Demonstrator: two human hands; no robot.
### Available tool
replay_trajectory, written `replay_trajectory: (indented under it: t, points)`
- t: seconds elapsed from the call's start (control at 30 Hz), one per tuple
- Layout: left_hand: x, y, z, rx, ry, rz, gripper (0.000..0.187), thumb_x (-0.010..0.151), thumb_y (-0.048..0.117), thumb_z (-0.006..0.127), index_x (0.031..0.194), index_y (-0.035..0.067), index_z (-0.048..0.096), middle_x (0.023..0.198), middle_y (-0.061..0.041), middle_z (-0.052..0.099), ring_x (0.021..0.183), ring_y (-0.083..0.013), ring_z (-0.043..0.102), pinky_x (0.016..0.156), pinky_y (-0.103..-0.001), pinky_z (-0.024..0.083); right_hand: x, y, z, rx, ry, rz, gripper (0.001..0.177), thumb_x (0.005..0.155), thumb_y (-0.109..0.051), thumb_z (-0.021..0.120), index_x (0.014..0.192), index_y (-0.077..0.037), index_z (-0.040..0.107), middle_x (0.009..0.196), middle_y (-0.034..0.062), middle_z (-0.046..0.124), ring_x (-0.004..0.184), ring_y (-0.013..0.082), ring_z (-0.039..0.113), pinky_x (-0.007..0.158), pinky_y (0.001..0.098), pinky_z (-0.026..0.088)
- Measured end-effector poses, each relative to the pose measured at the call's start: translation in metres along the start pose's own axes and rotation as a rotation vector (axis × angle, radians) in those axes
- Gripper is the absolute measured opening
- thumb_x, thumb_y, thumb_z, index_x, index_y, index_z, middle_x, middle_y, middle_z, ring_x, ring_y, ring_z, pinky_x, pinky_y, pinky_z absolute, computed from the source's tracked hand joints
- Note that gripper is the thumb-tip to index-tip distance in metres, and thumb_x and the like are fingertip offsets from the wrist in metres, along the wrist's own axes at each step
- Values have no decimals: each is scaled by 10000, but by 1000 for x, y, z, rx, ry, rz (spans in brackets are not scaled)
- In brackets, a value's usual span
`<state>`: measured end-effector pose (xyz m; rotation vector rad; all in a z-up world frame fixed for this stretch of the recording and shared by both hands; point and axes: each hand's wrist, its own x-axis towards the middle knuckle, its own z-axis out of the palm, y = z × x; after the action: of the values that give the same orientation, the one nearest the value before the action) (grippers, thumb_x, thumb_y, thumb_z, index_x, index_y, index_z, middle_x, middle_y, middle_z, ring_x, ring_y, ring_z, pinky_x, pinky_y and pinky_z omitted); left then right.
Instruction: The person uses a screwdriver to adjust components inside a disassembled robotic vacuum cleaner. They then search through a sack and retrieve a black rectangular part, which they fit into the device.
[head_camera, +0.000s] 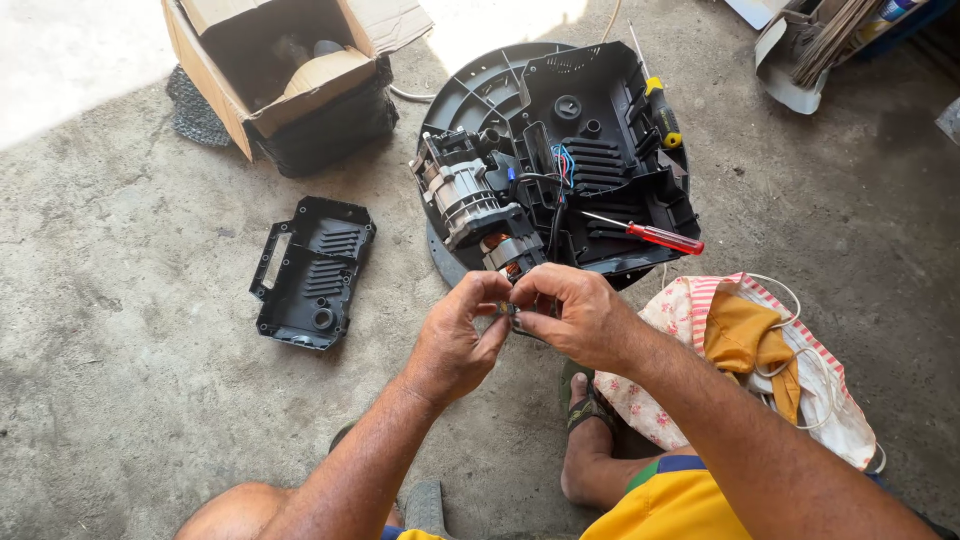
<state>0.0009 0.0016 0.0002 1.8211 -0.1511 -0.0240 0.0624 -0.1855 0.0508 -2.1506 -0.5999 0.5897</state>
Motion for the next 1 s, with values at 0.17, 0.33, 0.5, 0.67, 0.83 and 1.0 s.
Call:
replay_trajectory:
  t: [0.17, 0.33, 0.5, 0.67, 0.83, 1.0]
  points:
    - [-2, 2, -3, -4, -10, -47, 206, 947, 75, 682, 1146, 120, 648, 1136, -70, 667, 1134, -194, 705, 1008, -349, 611, 1, -1, 2, 6, 10, -12, 130, 873, -94, 766, 986, -63, 709, 874, 3, 683, 749, 75, 677, 663, 245, 591]
    - [-3, 1, -4, -18, -18, -86, 183, 955, 81, 669, 1135, 112, 668, 1131, -68, 687, 1122, -181, 714, 992, -340, 584, 3, -3, 4, -7, 12, 16, 157, 883, -130, 769, 1012, -65, 709, 844, 7, 696, 731, 68, 682, 648, 243, 596]
    - [-4, -1, -4, -17, -20, -112, 180, 960, 71, 649, 1136, 101, 664, 1123, -76, 685, 1106, -178, 724, 974, -335, 578, 4, -5, 3, -8, -2, 56, 180, 880, -154, 775, 1026, -68, 713, 819, 2, 719, 728, 61, 691, 651, 242, 601]
    - [-4, -2, -4, -2, -16, -138, 171, 950, 77, 655, 1120, 96, 659, 1096, -68, 677, 1089, -175, 723, 968, -321, 625, 4, -6, 2, -41, -17, 85, 193, 871, -158, 779, 1034, -76, 718, 814, 2, 728, 719, 64, 691, 647, 246, 594]
    - [-5, -4, -3, -20, -5, -101, 152, 947, 79, 670, 1099, 86, 662, 1072, -66, 678, 1071, -177, 733, 963, -320, 636, 3, -7, 1, -27, -34, 86, 199, 871, -163, 778, 1037, -76, 712, 826, -3, 726, 737, 58, 695, 658, 240, 599]
    - [-4, -4, -2, -2, 6, -106, 163, 930, 97, 699, 1090, 82, 670, 1061, -65, 680, 1055, -183, 737, 938, -319, 638, 3, -8, 0, -37, -41, 127, 203, 872, -173, 785, 1034, -72, 715, 823, 6, 739, 741, 62, 698, 671, 247, 598]
